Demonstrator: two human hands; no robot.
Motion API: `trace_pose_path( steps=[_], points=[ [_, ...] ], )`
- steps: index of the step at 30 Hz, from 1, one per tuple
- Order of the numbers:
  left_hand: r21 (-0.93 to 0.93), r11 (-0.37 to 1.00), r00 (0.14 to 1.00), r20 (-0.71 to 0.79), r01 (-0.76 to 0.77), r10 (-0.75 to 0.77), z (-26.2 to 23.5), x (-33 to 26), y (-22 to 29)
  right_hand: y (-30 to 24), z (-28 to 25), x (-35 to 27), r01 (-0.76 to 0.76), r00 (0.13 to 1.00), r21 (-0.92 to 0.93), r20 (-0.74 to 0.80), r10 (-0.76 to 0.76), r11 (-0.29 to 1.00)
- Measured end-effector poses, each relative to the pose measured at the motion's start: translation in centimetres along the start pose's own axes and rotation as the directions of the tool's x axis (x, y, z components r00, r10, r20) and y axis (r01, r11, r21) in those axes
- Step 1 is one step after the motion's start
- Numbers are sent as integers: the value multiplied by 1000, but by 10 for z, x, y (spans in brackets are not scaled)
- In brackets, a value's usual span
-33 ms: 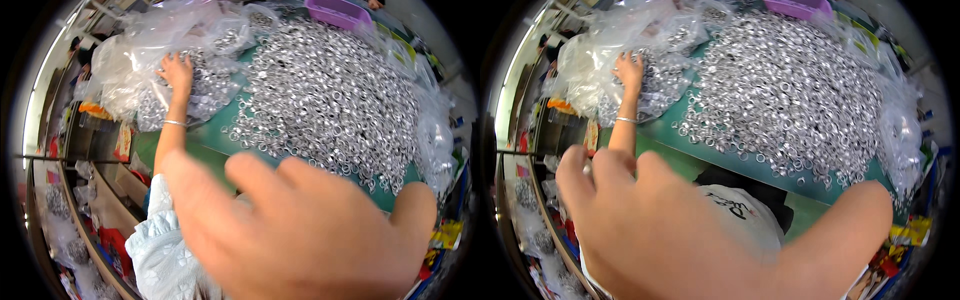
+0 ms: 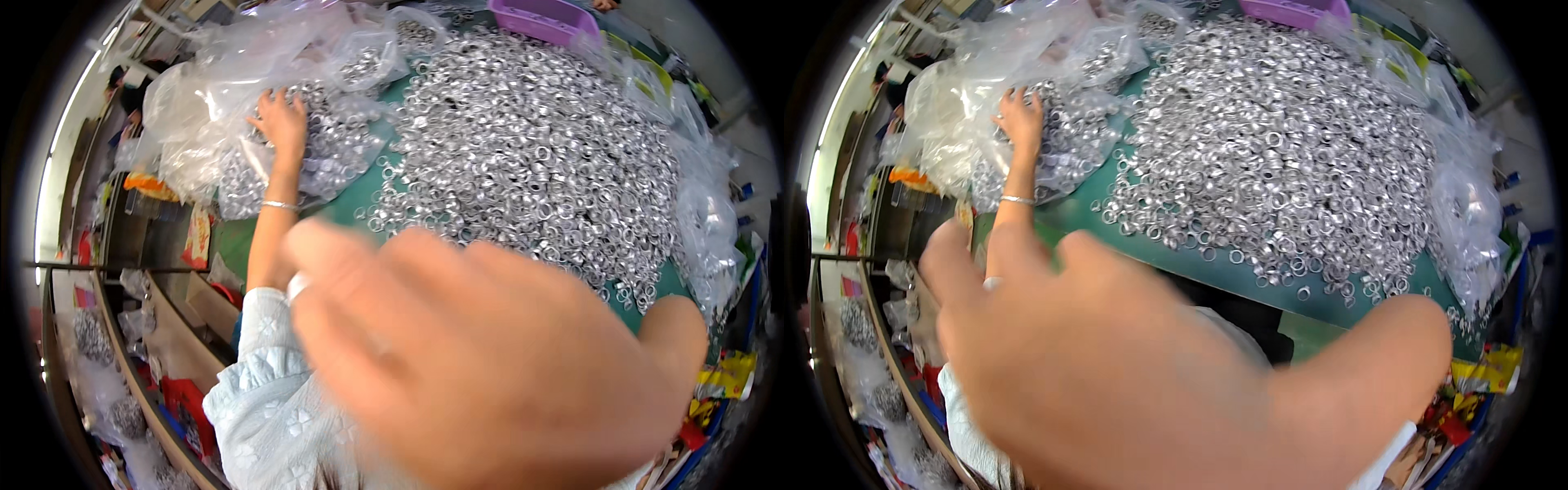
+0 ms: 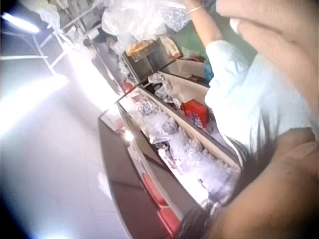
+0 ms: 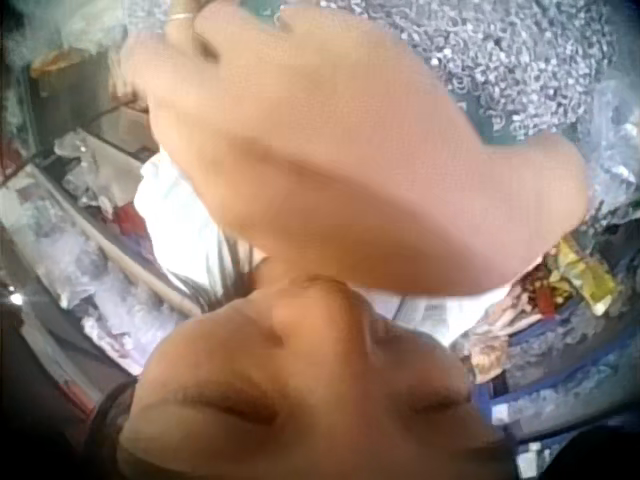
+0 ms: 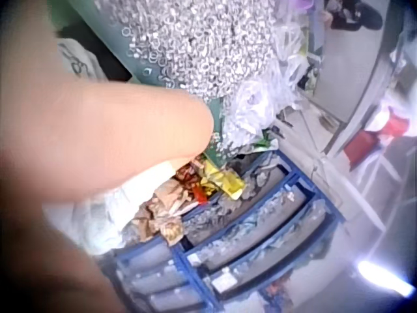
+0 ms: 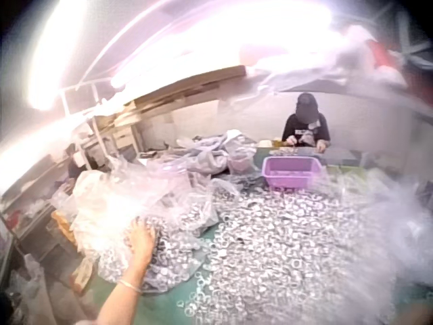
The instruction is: The person sorts small metal rings and caps from a large pile on a workbench by hand, placing them into a plastic container and bags, and eventually picks up a water bottle.
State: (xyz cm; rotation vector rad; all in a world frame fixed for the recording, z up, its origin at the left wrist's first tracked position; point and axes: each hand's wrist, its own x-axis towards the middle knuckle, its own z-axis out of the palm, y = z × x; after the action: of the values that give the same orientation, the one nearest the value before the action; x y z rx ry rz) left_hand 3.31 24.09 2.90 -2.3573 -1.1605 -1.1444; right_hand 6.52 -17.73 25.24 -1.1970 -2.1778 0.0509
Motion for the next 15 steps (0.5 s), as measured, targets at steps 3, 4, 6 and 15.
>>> trace_pose_path(
  steps=[3,4,6,15],
  points=[
    [-8,998,998,1,-64,64,-13,-5,-8,31,5,-46,-341,937,-24,72,341,940],
    [-46,993,994,1,-106,106,-9,-3,7,41,10,-69,-507,839,-93,173,515,857],
    [-119,981,987,23,-155,159,-26,-4,39,64,31,-120,-676,641,-226,289,711,702],
    [-830,536,901,104,-155,422,-67,-60,180,176,38,-204,-893,447,-242,-586,676,380]
  ],
)
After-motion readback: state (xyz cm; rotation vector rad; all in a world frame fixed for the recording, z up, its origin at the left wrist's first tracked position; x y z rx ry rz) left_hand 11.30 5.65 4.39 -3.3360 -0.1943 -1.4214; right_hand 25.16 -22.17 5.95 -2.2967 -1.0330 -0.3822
